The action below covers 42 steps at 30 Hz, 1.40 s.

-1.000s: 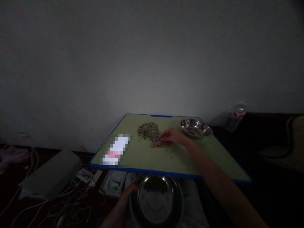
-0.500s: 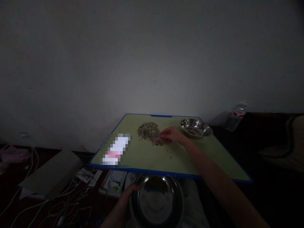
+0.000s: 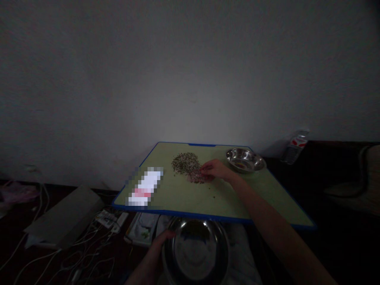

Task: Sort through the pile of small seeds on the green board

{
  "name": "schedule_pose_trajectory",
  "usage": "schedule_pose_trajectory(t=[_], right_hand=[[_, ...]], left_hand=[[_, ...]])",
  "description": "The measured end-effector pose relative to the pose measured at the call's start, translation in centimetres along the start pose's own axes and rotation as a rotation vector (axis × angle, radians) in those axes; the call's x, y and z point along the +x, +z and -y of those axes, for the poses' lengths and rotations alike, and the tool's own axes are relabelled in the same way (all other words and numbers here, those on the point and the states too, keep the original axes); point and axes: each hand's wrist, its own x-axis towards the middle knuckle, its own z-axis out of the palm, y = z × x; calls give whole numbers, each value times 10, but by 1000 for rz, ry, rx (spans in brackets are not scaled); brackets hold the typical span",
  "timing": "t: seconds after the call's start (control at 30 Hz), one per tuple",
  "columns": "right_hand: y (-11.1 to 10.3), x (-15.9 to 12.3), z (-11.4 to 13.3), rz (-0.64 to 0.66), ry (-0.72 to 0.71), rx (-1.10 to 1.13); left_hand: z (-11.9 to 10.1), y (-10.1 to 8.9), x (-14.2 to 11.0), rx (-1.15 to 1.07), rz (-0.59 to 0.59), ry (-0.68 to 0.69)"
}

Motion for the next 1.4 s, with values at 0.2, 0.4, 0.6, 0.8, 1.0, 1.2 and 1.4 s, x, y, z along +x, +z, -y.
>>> schedule_pose_trajectory(t=[0.2, 0.4, 0.6, 0.8, 1.0, 1.2, 1.4], right_hand=[[0, 2, -3, -31, 0, 22], [-1, 1, -3, 29, 6, 8], [-1, 1, -4, 41, -4, 20], [-5, -5, 3, 44, -6, 17], [-8, -12, 9, 171, 23, -21], [-6, -2, -3, 113, 11, -27], [-2, 5, -6, -67, -20, 2]], left_hand=[[1, 0, 1, -14, 3, -4], [-3, 7, -5, -12, -10, -7], [-9, 19, -16, 1, -33, 15], [-3, 7, -5, -14, -14, -51], [-2, 6, -3, -16, -14, -22], [0, 5, -2, -41, 45, -47], [2, -3, 3, -12, 36, -35]])
